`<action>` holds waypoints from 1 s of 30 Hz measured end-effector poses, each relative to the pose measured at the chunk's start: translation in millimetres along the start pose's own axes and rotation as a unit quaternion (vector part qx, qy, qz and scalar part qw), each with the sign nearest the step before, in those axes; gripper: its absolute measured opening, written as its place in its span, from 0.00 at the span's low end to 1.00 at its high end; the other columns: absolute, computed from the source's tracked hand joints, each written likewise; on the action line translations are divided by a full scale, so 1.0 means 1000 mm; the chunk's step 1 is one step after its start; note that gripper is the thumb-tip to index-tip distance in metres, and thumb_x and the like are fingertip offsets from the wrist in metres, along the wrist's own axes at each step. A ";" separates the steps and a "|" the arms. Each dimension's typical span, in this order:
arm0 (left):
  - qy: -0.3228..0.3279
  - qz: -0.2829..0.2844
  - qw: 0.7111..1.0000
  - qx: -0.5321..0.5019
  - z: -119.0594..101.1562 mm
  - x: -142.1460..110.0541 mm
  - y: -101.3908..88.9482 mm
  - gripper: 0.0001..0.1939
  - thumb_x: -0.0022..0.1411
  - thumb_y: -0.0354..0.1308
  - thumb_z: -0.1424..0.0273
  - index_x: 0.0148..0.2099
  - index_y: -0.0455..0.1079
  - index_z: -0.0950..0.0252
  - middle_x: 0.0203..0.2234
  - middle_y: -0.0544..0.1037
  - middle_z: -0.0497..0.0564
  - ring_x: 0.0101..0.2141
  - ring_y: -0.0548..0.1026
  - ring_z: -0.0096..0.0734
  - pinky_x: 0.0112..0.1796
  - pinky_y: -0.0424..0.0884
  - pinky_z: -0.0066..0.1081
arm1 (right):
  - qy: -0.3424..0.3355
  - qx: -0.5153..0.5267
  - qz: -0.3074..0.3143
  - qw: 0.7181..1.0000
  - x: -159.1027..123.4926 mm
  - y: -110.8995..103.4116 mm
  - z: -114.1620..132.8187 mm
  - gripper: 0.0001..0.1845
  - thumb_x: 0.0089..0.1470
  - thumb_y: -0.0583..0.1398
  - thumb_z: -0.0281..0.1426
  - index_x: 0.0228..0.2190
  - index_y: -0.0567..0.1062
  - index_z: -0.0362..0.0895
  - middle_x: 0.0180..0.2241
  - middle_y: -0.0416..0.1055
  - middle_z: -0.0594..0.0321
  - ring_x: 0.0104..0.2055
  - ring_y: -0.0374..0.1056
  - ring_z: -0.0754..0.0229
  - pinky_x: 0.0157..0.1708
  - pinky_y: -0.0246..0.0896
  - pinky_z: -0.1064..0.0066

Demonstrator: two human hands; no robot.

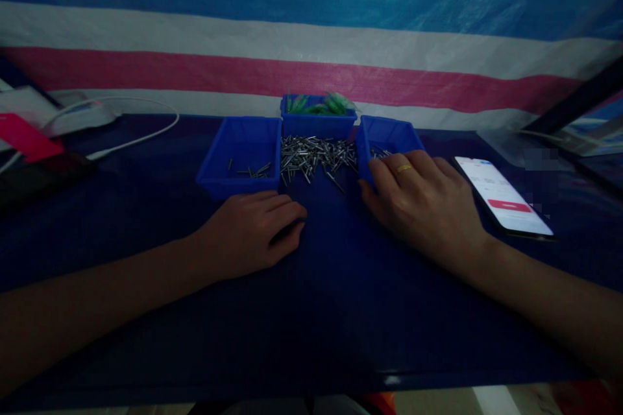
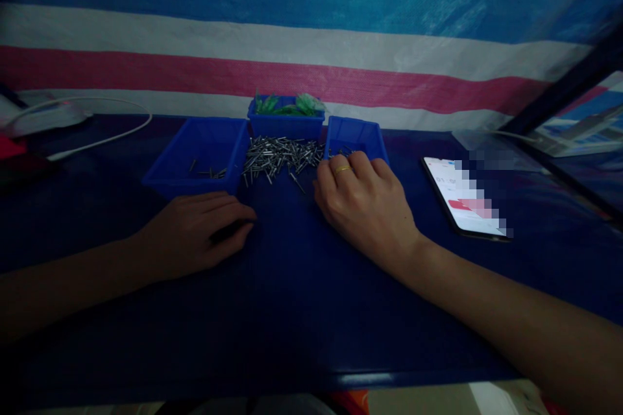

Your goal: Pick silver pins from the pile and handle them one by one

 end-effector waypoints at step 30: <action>0.000 0.023 1.000 0.005 0.000 0.003 -0.001 0.11 0.68 0.47 0.71 0.39 0.71 0.65 0.29 0.77 0.48 0.29 0.74 0.28 0.32 0.68 0.28 | -0.123 0.341 0.068 0.929 -0.004 0.030 0.015 0.20 0.66 0.52 0.33 0.52 0.73 0.32 0.55 0.70 0.40 0.59 0.67 0.47 0.57 0.66 0.55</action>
Point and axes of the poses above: each hand's wrist, its own x-axis towards the middle knuckle, its own y-axis out of the palm, z = x × y, the point moved 2 cm from there along x, towards the middle knuckle
